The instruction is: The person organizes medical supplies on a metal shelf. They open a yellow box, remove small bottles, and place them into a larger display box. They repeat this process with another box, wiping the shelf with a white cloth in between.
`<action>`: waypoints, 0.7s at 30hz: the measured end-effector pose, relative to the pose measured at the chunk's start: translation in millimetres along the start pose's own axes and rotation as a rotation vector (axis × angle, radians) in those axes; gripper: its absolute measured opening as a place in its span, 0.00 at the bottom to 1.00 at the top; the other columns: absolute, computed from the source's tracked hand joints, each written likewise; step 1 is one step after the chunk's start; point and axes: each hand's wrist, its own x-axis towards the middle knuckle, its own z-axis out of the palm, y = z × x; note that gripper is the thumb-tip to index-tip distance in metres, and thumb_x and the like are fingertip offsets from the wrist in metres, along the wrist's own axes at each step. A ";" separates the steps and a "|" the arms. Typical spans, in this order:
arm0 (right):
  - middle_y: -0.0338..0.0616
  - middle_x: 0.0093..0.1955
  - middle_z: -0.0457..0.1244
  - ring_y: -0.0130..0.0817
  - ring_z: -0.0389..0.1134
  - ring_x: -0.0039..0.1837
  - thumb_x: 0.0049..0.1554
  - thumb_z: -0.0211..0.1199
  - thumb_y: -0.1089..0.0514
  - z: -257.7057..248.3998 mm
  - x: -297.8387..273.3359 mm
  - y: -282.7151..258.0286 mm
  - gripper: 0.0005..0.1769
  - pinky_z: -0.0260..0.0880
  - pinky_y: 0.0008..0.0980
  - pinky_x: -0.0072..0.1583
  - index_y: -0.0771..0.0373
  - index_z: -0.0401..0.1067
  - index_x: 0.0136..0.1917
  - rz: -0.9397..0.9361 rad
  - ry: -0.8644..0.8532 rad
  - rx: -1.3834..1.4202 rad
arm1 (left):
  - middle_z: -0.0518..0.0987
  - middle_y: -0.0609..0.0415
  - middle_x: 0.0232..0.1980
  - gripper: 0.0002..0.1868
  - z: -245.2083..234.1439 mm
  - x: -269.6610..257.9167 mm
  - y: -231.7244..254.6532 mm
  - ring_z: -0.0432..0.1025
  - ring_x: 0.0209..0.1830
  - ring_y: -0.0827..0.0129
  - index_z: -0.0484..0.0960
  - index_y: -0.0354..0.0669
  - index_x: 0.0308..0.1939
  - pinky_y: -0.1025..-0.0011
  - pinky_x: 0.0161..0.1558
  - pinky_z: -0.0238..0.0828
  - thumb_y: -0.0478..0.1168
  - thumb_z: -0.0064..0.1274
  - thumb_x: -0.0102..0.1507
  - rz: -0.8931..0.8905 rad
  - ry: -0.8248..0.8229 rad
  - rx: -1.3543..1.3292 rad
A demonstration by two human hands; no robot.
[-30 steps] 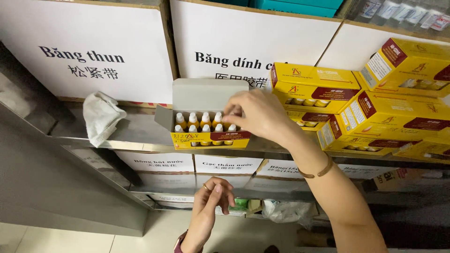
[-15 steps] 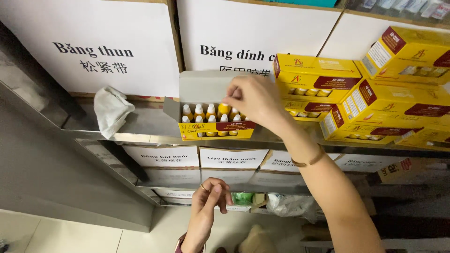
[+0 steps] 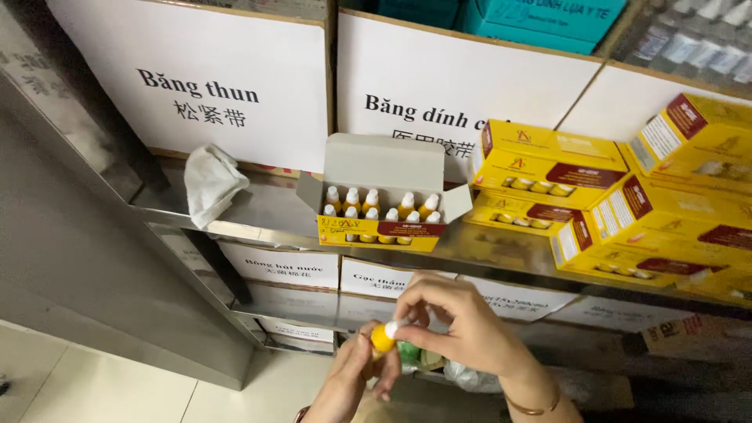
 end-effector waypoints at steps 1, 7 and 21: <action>0.37 0.40 0.68 0.22 0.69 0.39 0.51 0.74 0.63 3.0 0.5 6.5 0.09 0.67 0.22 0.37 0.63 0.78 0.46 0.076 -0.028 0.073 | 0.74 0.53 0.31 0.40 -7.0 0.1 -9.8 0.67 0.25 0.74 0.70 0.34 0.60 0.75 0.28 0.67 0.69 0.30 0.69 -0.006 -0.019 -0.064; 0.42 0.45 0.70 0.26 0.69 0.45 0.56 0.70 0.67 23.3 3.4 39.5 0.10 0.69 0.25 0.46 0.67 0.79 0.53 -0.005 -0.080 0.318 | 0.73 0.53 0.30 0.38 -28.8 11.5 -33.1 0.67 0.25 0.72 0.69 0.34 0.59 0.72 0.26 0.69 0.67 0.36 0.66 -0.139 0.003 -0.282; 0.43 0.47 0.72 0.22 0.71 0.41 0.56 0.68 0.66 -47.4 70.4 34.0 0.12 0.70 0.20 0.37 0.63 0.78 0.55 0.033 0.593 -0.167 | 0.80 0.47 0.36 0.28 -33.3 43.1 24.5 0.69 0.24 0.72 0.68 0.37 0.63 0.76 0.30 0.67 0.56 0.37 0.71 0.185 0.040 -0.011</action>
